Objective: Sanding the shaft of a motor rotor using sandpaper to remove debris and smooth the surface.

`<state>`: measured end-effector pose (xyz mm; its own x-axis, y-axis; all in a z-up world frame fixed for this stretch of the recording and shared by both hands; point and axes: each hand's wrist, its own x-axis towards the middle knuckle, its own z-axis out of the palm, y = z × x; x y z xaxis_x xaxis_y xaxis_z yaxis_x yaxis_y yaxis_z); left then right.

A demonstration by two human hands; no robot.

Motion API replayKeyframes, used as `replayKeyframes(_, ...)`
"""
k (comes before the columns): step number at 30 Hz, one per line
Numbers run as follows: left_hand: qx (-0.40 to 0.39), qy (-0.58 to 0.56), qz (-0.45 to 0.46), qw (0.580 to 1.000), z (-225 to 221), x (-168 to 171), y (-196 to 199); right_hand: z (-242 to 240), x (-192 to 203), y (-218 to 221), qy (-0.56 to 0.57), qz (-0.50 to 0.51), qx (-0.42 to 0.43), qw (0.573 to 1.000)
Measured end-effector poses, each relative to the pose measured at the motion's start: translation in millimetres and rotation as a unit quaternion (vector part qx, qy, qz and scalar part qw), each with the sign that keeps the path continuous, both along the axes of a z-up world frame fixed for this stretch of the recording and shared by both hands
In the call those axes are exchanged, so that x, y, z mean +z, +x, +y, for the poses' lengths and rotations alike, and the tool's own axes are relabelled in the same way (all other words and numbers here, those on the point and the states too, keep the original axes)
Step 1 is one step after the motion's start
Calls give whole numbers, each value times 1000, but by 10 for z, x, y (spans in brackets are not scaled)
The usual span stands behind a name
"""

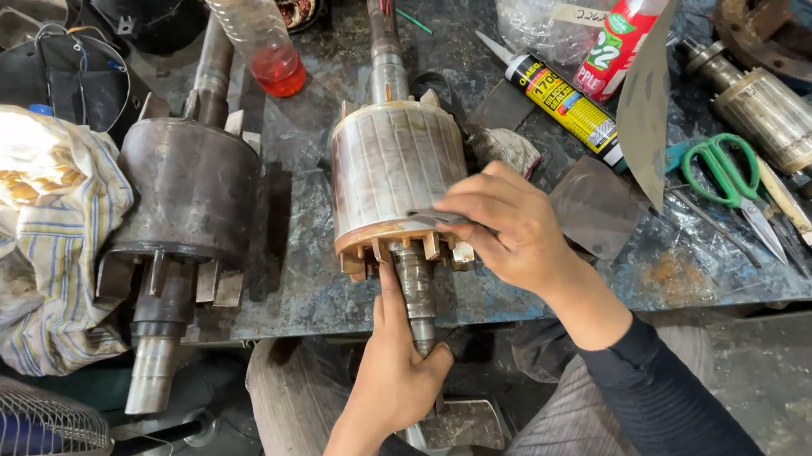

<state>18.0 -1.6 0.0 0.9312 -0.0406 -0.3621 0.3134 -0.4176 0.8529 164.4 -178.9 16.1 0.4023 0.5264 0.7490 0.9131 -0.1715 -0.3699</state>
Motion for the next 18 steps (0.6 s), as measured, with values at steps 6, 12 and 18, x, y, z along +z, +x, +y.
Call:
replayKeyframes(6,-25,-40,22,999,29,146,3,-380,-529,0,20,15,-17,1000)
replayKeyframes(12,-19,-20,18,999,42,51,-3,-265,-296,-17,20,22,-18,999)
replayKeyframes(18,-18,-31,-71,997,118,-104,-40,238,177,-126,12,-17,-10,1000)
